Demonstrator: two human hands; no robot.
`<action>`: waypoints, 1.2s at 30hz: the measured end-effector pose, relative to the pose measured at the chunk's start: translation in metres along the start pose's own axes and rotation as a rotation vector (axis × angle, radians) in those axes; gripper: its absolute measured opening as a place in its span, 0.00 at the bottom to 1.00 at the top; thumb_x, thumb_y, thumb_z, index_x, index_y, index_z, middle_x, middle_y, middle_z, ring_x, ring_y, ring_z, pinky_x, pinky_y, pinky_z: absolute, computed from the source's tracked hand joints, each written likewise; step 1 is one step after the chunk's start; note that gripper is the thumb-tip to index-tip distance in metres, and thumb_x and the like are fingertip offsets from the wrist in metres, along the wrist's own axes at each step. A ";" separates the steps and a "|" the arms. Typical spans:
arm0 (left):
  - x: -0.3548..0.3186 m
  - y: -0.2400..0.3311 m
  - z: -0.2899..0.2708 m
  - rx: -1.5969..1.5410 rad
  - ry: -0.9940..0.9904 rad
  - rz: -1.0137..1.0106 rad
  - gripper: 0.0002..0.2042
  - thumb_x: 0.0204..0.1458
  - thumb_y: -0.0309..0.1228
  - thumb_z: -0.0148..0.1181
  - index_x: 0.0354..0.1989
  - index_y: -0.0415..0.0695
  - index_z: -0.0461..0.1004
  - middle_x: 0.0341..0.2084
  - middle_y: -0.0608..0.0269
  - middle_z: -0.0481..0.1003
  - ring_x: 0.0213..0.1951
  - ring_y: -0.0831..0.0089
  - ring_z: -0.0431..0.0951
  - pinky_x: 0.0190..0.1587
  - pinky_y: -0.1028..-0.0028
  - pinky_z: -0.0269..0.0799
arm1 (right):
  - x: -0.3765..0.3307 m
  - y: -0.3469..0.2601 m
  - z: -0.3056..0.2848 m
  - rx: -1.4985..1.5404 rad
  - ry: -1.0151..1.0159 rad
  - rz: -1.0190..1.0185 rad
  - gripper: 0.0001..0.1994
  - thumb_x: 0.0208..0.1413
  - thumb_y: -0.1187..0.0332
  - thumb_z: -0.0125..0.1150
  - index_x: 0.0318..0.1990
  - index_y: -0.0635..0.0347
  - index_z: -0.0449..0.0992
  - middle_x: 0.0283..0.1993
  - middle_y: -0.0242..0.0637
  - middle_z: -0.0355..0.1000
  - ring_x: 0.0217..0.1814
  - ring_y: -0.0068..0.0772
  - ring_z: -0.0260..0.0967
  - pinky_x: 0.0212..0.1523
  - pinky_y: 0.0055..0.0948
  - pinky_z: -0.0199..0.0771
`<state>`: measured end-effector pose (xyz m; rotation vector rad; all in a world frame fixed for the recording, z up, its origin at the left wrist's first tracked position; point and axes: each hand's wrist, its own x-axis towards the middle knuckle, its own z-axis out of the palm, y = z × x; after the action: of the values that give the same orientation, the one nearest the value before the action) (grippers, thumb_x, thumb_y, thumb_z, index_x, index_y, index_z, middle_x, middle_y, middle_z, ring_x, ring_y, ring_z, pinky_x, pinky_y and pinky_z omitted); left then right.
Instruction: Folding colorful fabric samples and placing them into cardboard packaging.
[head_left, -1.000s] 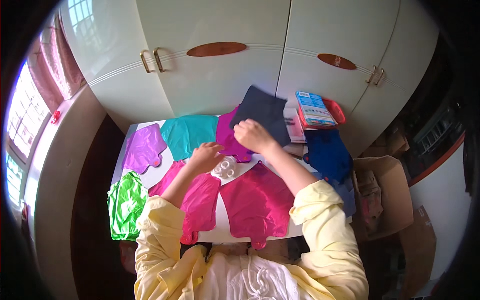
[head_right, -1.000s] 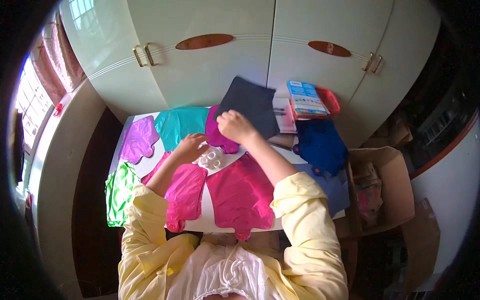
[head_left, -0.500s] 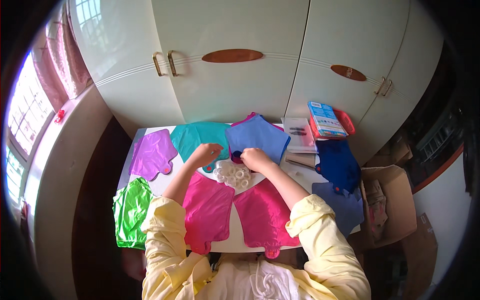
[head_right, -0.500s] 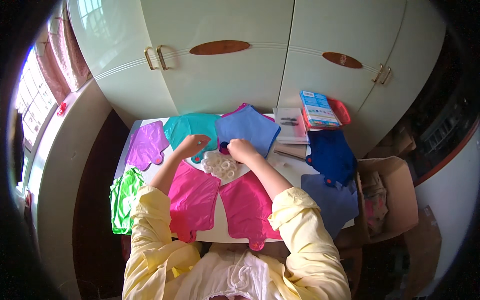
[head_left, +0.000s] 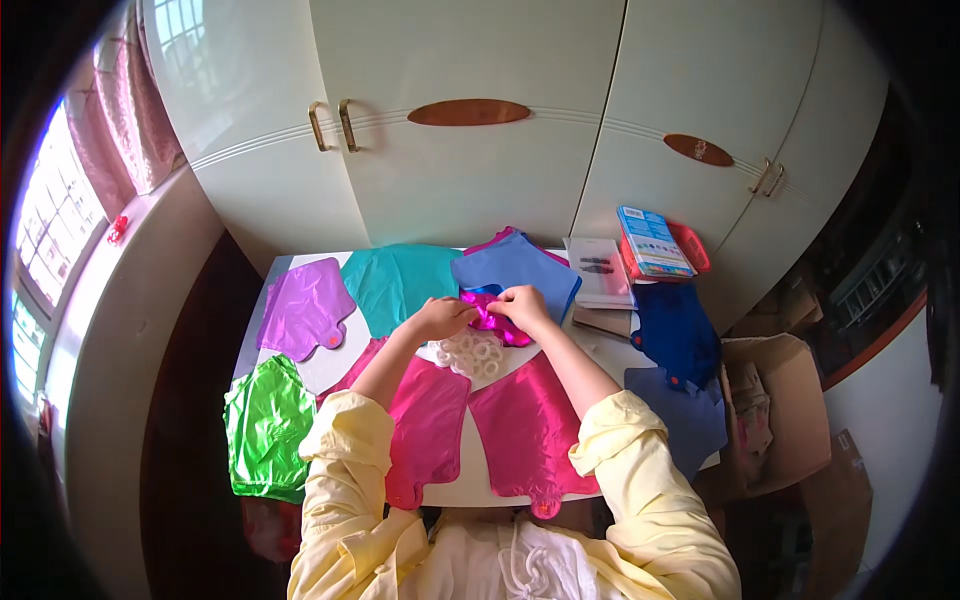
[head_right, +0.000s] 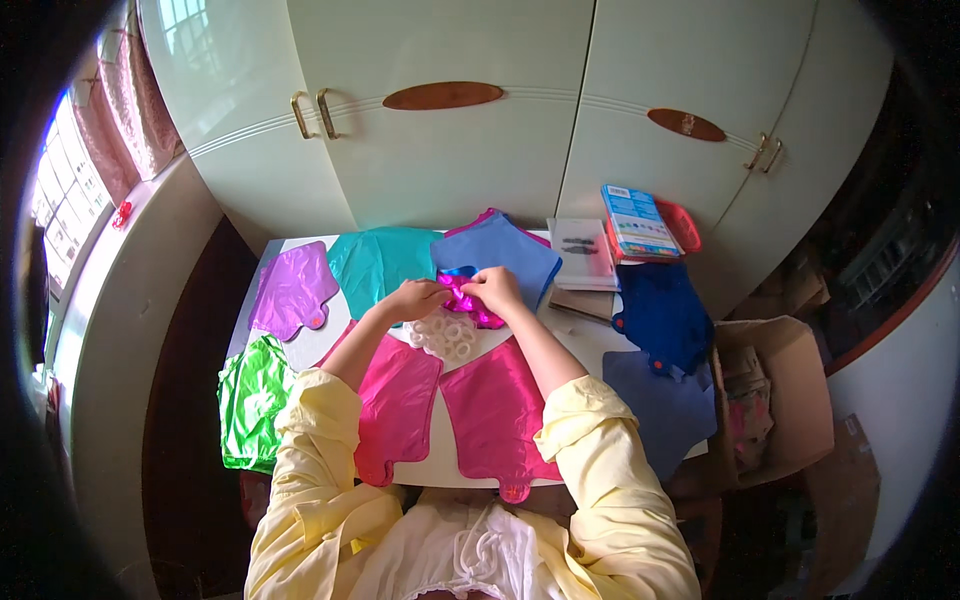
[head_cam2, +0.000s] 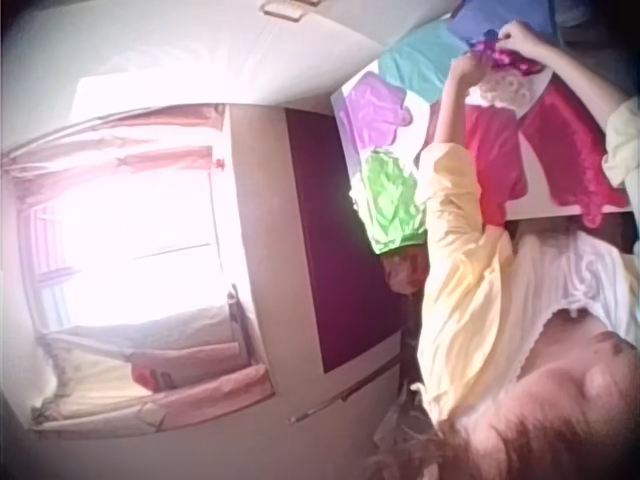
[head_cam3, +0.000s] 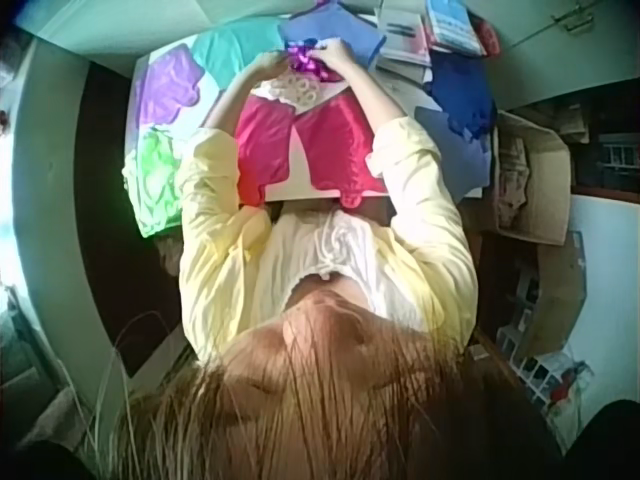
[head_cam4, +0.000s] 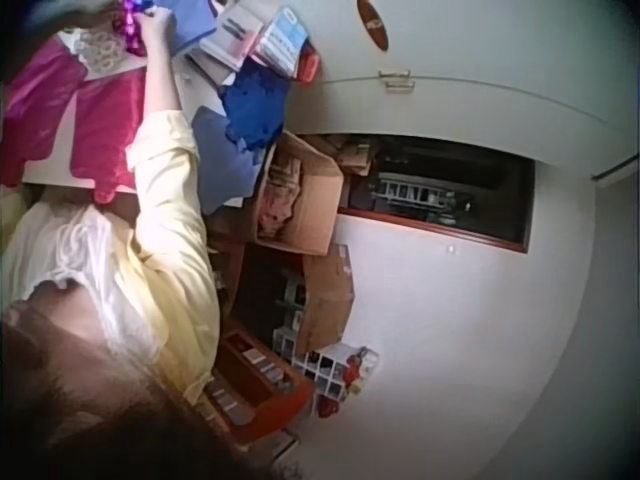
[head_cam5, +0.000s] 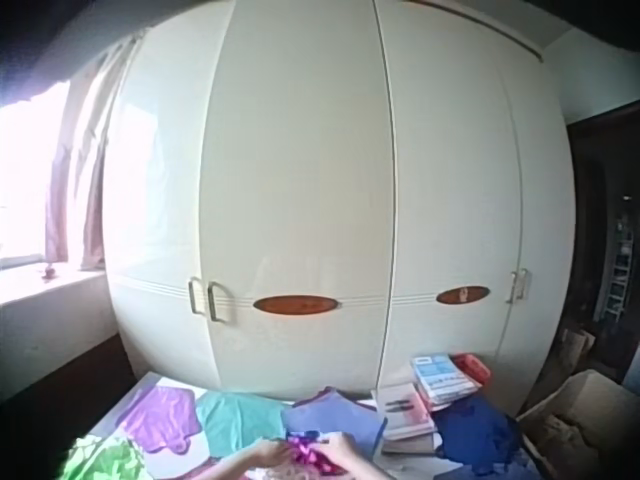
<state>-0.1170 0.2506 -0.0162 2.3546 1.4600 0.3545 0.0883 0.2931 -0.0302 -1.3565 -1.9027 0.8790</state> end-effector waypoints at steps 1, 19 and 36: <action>0.001 0.003 0.000 0.040 -0.011 -0.016 0.18 0.61 0.44 0.40 0.47 0.52 0.76 0.47 0.65 0.75 0.53 0.66 0.69 0.56 0.60 0.57 | 0.005 0.009 -0.002 0.081 0.019 0.030 0.10 0.43 0.64 0.70 0.27 0.61 0.80 0.22 0.30 0.75 0.24 0.19 0.68 0.27 0.25 0.66; 0.002 0.044 -0.022 0.228 -0.275 -0.121 0.20 0.61 0.47 0.35 0.49 0.54 0.73 0.47 0.66 0.74 0.52 0.67 0.69 0.52 0.59 0.52 | 0.048 -0.032 -0.199 0.190 0.943 -0.302 0.09 0.54 0.67 0.59 0.34 0.65 0.75 0.25 0.38 0.74 0.26 0.29 0.70 0.30 0.32 0.68; -0.112 -0.094 -0.026 0.244 0.261 -0.419 0.13 0.50 0.30 0.47 0.39 0.46 0.76 0.43 0.58 0.75 0.46 0.56 0.75 0.44 0.55 0.71 | 0.031 -0.139 0.062 -0.771 0.302 -1.248 0.06 0.43 0.71 0.55 0.18 0.53 0.70 0.25 0.31 0.66 0.31 0.30 0.69 0.31 0.30 0.73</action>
<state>-0.2523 0.1930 -0.0347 2.1548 2.1767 0.3999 -0.0438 0.2790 0.0502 -0.3239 -2.3302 -0.6744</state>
